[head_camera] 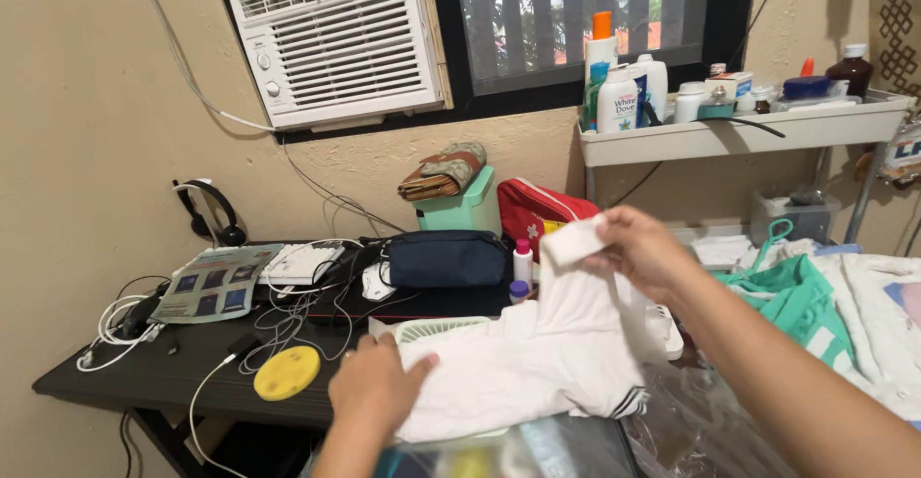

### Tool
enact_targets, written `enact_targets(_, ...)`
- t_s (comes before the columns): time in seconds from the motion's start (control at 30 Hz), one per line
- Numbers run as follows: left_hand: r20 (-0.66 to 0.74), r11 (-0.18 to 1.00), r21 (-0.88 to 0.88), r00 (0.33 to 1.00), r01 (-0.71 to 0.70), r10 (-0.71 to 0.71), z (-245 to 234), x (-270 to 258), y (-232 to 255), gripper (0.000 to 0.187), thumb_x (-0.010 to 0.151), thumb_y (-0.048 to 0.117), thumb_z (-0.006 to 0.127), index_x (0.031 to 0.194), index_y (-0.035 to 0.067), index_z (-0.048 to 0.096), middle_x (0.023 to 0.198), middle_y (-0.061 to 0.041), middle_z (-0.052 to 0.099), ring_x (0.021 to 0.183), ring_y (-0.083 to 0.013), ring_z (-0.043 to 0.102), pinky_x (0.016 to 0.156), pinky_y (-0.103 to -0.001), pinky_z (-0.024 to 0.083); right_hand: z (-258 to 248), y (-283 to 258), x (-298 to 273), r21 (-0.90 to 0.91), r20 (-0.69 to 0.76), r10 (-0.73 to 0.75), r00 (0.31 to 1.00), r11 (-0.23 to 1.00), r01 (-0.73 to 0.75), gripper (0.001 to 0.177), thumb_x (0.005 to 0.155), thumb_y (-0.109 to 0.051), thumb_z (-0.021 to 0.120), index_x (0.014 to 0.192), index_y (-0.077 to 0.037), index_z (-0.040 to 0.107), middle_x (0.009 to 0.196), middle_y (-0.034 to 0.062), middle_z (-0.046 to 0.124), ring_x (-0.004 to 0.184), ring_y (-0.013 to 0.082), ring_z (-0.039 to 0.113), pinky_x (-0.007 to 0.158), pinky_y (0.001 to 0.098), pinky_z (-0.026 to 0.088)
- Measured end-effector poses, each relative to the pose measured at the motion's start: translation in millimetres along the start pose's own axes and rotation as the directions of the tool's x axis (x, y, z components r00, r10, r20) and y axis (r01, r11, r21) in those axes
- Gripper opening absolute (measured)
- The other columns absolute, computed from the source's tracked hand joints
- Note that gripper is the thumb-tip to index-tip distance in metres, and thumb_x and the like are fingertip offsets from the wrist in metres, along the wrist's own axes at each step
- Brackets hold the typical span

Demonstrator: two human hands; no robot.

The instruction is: The person places a small fan and folded white cloth into a clear plastic bag, then ties the bag closed. They then fold a green cloth and place it into another plastic bag.

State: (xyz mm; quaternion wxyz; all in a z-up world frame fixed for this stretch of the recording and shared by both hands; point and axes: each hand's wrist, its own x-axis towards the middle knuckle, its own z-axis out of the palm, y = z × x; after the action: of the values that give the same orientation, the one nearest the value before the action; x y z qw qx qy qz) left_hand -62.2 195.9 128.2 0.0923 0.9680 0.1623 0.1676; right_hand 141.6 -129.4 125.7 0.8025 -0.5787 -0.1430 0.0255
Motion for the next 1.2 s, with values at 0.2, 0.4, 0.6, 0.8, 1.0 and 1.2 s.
enact_targets(0.2, -0.094, 0.998, -0.018, 0.994, -0.056, 0.055, 21, -17, 0, 0.038, 0.087, 0.038, 0.070, 0.114, 0.012, 0.066, 0.115, -0.009, 0.067, 0.110, -0.0333, 0.065, 0.087, -0.046, 0.056, 21, 16, 4, 0.006, 0.223, -0.021, 0.975, 1.000, 0.020, 0.006, 0.102, -0.010, 0.056, 0.107, -0.009, 0.058, 0.106, 0.0094, 0.065, 0.097, 0.0220, 0.064, 0.090, 0.0408, 0.055)
enact_targets(0.4, -0.018, 0.895, -0.423, 0.987, 0.140, -0.162, 33, 11, -26, 0.040, 0.097, 0.032, 0.062, 0.129, 0.009, 0.059, 0.114, -0.020, 0.075, 0.109, -0.0394, 0.070, 0.093, -0.047, 0.054, 31, -8, -3, 0.343, 0.475, -0.188, 0.860, 0.939, 0.016, 0.012, 0.099, -0.013, 0.051, 0.107, -0.006, 0.057, 0.110, 0.0117, 0.068, 0.103, 0.0231, 0.068, 0.092, 0.0424, 0.056)
enact_targets(0.6, 0.094, 0.710, -0.668, 0.972, 0.222, -0.215, 48, 47, -96, 0.052, 0.095, 0.028, 0.066, 0.139, 0.003, 0.054, 0.124, -0.021, 0.069, 0.111, -0.0315, 0.069, 0.093, -0.040, 0.053, 35, 55, -25, -0.518, 0.426, 0.139, 0.894, 0.847, 0.115, 0.015, 0.094, -0.012, 0.066, 0.108, -0.005, 0.068, 0.099, 0.0082, 0.069, 0.088, 0.0155, 0.067, 0.079, 0.0346, 0.058)
enact_targets(0.8, 0.229, 0.604, -0.729, 0.946, 0.322, -0.227, 52, 69, -153, 0.053, 0.095, 0.025, 0.066, 0.137, -0.005, 0.054, 0.117, -0.021, 0.075, 0.102, -0.0257, 0.073, 0.088, -0.036, 0.055, 23, 82, -24, -0.574, 0.249, 0.105, 0.963, 0.817, 0.059, 0.026, 0.089, -0.012, 0.062, 0.113, -0.008, 0.072, 0.099, 0.0019, 0.074, 0.071, 0.0139, 0.070, 0.062, 0.0313, 0.054)
enact_targets(1.0, 0.350, 0.462, -0.802, 0.924, 0.380, -0.152, 48, 69, -164, 0.044, 0.094, 0.022, 0.063, 0.128, -0.006, 0.063, 0.107, -0.022, 0.077, 0.092, -0.0272, 0.073, 0.081, -0.037, 0.057, 35, 98, -23, -0.616, 0.035, 0.374, 0.927, 0.738, -0.275, 0.054, 0.100, -0.053, 0.053, 0.105, -0.004, 0.077, 0.082, 0.0056, 0.067, 0.055, 0.0144, 0.056, 0.047, 0.0286, 0.040)
enact_targets(1.2, 0.327, 0.344, -0.882, 0.944, 0.321, -0.042, 8, 74, -112, 0.044, 0.093, 0.019, 0.061, 0.133, 0.001, 0.057, 0.107, -0.018, 0.072, 0.087, -0.0234, 0.071, 0.076, -0.038, 0.058, 56, 114, -20, -0.614, 0.362, 0.157, 0.919, 0.782, 0.109, 0.024, 0.084, -0.023, 0.071, 0.101, -0.008, 0.080, 0.076, -0.0006, 0.075, 0.064, 0.0076, 0.064, 0.057, 0.0264, 0.051)
